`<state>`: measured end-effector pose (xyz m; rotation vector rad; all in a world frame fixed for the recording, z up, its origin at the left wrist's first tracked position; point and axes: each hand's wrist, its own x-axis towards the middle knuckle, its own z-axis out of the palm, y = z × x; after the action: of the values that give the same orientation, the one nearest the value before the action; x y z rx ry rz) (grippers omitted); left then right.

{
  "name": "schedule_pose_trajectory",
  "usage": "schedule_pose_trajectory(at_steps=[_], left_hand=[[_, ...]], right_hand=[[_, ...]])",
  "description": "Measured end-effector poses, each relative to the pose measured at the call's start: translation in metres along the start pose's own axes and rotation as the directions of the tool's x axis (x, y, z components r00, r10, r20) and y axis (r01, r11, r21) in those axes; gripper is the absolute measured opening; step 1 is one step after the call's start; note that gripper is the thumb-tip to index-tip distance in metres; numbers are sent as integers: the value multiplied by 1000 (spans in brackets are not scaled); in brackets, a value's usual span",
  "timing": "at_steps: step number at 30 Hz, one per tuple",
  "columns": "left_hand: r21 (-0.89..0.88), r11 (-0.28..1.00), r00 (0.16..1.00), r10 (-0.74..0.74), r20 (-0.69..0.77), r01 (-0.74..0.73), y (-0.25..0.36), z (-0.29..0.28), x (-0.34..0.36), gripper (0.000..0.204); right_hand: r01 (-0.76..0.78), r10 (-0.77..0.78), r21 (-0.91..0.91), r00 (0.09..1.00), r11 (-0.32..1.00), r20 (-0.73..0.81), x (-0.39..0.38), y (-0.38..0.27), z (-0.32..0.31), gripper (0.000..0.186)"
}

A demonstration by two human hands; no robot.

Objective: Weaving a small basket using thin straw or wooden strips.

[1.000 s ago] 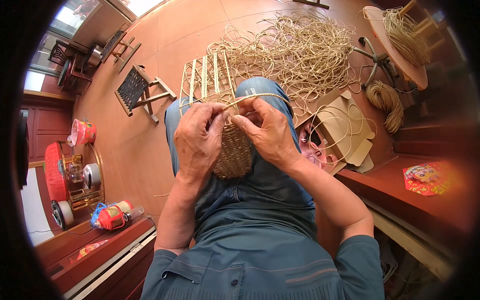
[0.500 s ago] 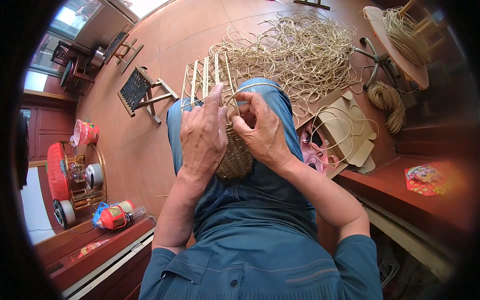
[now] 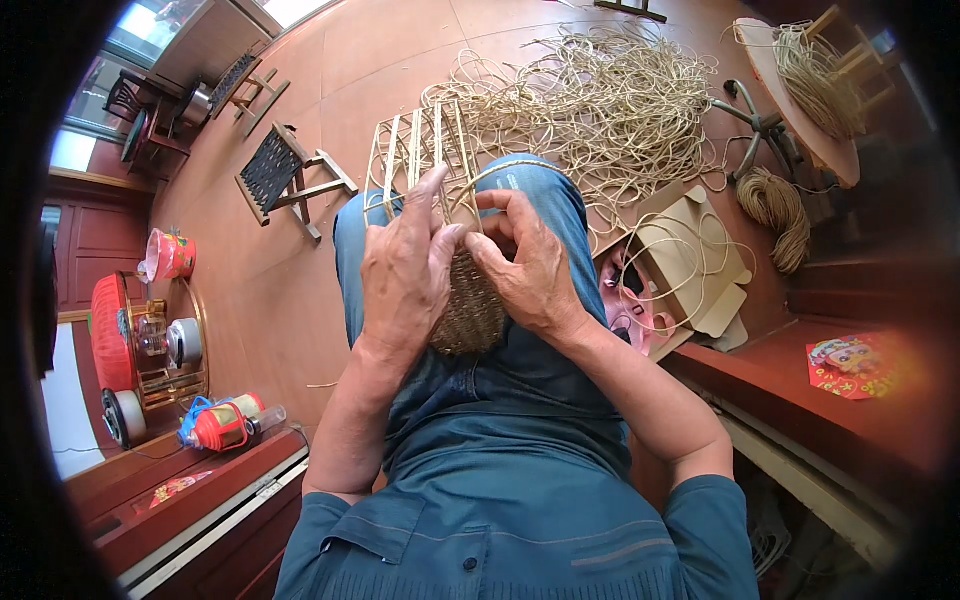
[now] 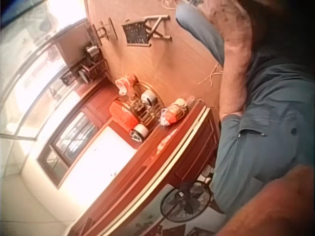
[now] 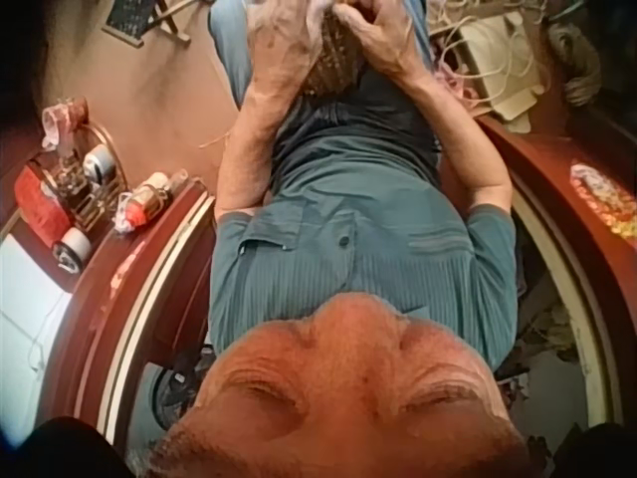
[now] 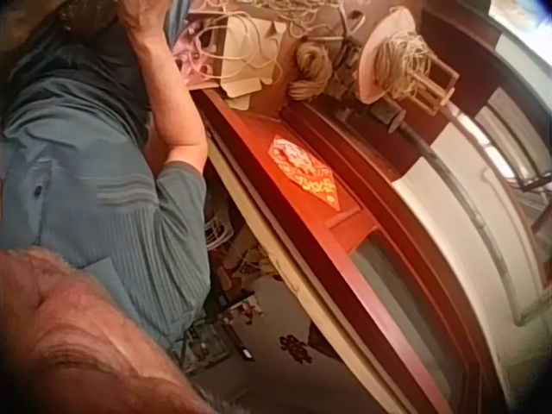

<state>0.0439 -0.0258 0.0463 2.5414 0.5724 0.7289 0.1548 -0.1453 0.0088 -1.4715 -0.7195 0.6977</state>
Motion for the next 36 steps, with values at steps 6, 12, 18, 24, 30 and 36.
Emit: schedule_pose_trajectory(at_steps=[6, 12, 18, 24, 30, 36], left_hand=[[55, 995, 997, -79, 5, 78, 5, -18, -18, 62], [178, 976, 991, -108, -83, 122, -7, -38, -34, 56], [196, 961, 980, -180, -89, 194, -20, -57, -35, 34], [-191, 925, 936, -347, -64, 330, -31, -65, 1, 8], [-538, 772, 931, -359, 74, 340, -26, -48, 23, 9], [-127, 981, 989, -146, 24, 148, -28, -47, 9, 27]], right_hand=[[167, -195, -227, 975, 959, -105, -7, 1, 0, 38], [538, -655, -656, 751, 530, 86, -11, -4, 4, 30], [583, -565, -720, 760, 375, 321, -15, -11, 16, 39], [523, -488, -786, 807, 330, 332, -27, -7, 26, 53], [465, -358, -802, 871, 375, 337, -31, -21, 36, 64], [433, -336, -782, 892, 448, 301, -27, -19, 38, 63]])
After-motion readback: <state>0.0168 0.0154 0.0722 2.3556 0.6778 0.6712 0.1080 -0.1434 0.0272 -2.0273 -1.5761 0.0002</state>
